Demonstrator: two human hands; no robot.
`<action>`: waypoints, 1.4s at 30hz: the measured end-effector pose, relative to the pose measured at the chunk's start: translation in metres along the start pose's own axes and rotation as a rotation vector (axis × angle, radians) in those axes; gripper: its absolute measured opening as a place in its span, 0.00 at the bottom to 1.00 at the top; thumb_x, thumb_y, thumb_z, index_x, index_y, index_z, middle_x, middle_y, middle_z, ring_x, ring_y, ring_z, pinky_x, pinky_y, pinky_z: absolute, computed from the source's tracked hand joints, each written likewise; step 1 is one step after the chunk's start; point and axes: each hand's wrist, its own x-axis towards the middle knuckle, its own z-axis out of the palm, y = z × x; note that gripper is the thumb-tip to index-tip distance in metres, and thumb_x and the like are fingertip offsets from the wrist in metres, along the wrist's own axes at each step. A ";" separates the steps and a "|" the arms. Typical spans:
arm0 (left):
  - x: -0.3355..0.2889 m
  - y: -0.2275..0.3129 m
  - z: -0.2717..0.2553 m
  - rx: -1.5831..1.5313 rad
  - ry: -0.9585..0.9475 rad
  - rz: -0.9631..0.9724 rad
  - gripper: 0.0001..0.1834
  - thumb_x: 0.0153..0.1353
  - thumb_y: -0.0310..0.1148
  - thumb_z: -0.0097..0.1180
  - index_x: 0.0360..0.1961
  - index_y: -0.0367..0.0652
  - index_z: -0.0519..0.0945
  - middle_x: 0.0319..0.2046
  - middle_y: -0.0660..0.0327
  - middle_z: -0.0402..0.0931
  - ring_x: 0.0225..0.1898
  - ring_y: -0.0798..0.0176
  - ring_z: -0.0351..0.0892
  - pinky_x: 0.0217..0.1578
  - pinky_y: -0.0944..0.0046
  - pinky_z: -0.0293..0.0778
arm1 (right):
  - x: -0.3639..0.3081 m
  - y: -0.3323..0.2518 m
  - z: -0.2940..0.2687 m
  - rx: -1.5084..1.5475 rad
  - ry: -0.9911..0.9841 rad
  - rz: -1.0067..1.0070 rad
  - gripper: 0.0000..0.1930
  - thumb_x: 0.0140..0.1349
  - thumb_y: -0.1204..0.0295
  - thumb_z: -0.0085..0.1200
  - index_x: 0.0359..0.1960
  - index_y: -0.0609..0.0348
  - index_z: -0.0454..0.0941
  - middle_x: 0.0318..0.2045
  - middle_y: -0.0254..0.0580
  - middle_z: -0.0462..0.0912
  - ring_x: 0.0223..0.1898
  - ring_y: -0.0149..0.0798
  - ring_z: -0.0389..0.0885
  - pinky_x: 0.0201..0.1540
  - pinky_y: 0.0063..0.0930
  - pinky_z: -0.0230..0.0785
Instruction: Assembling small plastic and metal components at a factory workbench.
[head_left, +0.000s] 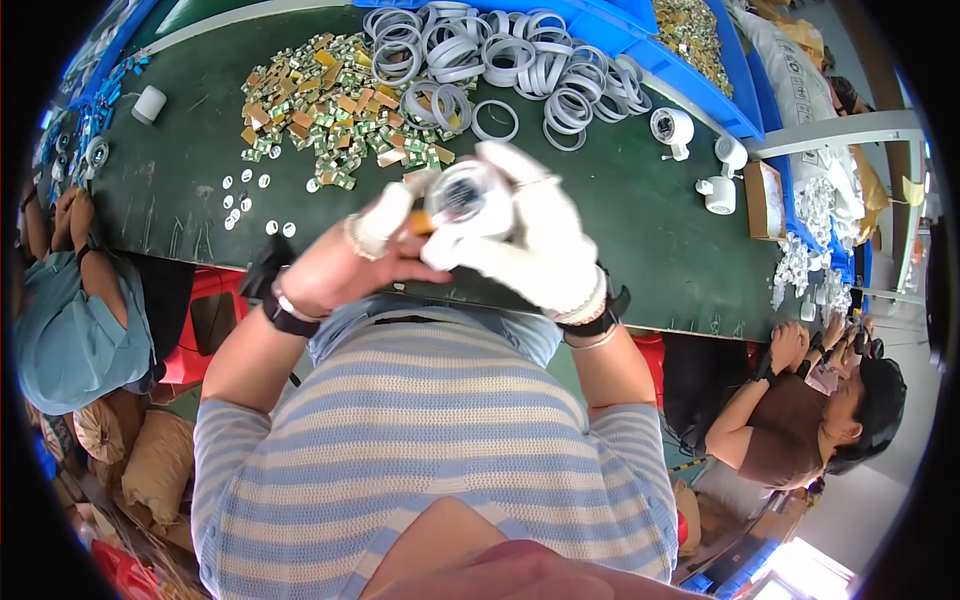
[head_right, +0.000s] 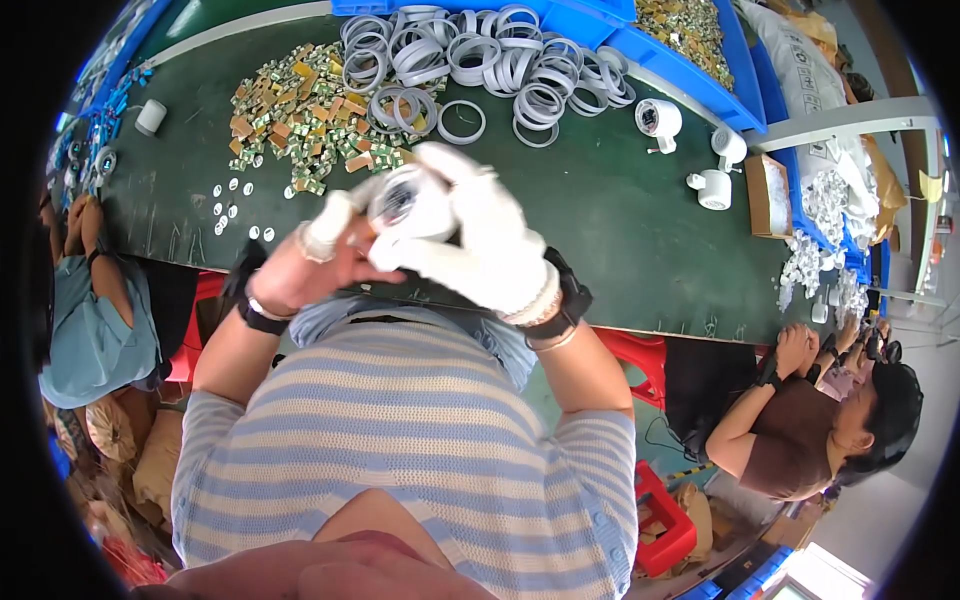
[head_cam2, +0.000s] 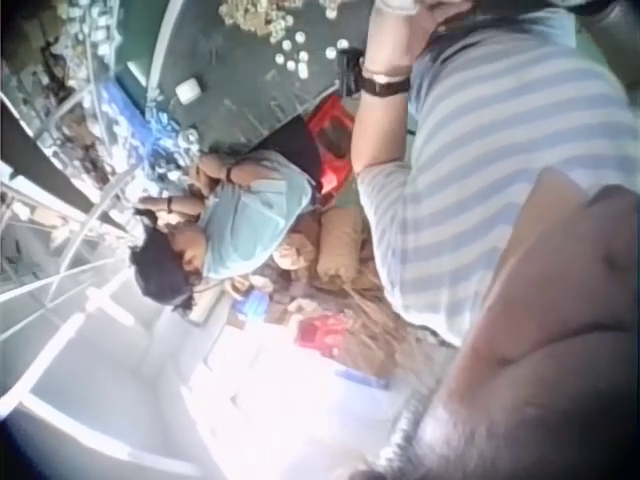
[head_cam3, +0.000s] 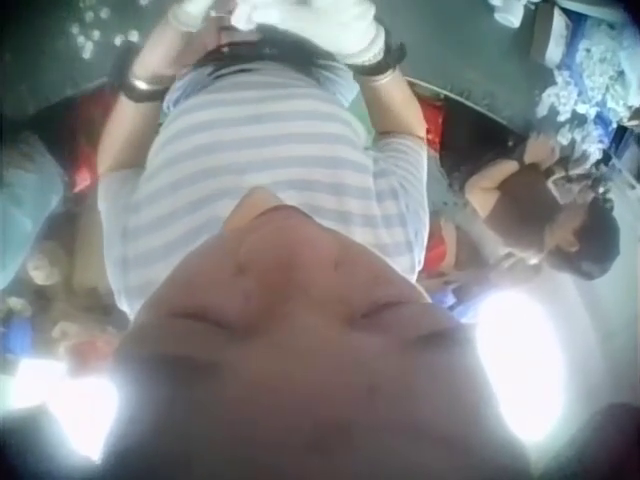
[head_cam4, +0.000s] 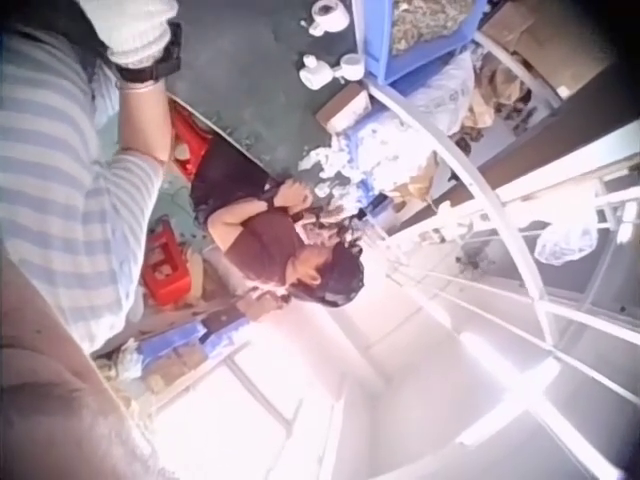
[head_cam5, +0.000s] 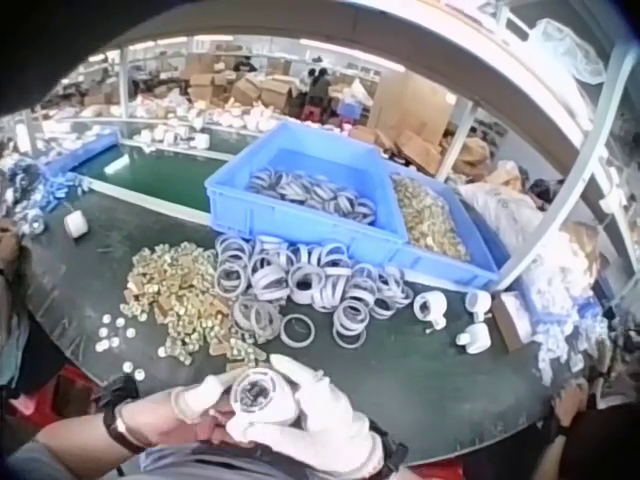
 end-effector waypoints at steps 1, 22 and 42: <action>0.005 -0.003 -0.006 -0.020 -0.053 -0.095 0.35 0.78 0.53 0.47 0.77 0.43 0.60 0.64 0.50 0.76 0.55 0.50 0.85 0.57 0.48 0.81 | 0.003 0.003 -0.001 0.103 -0.082 0.064 0.38 0.60 0.69 0.72 0.70 0.65 0.69 0.60 0.50 0.80 0.59 0.42 0.80 0.62 0.35 0.73; -0.014 0.002 0.018 1.412 -0.008 0.595 0.41 0.53 0.27 0.75 0.69 0.50 0.74 0.52 0.55 0.82 0.45 0.53 0.87 0.44 0.58 0.84 | -0.024 -0.005 -0.005 1.461 0.190 0.518 0.28 0.70 0.68 0.61 0.70 0.59 0.69 0.36 0.43 0.75 0.37 0.43 0.76 0.40 0.35 0.79; -0.010 0.022 0.030 2.026 0.077 0.523 0.39 0.39 0.27 0.73 0.59 0.57 0.83 0.36 0.58 0.76 0.34 0.49 0.82 0.35 0.53 0.80 | -0.016 -0.039 -0.012 -0.169 0.009 0.050 0.16 0.70 0.62 0.59 0.53 0.58 0.83 0.43 0.44 0.85 0.36 0.36 0.81 0.41 0.30 0.74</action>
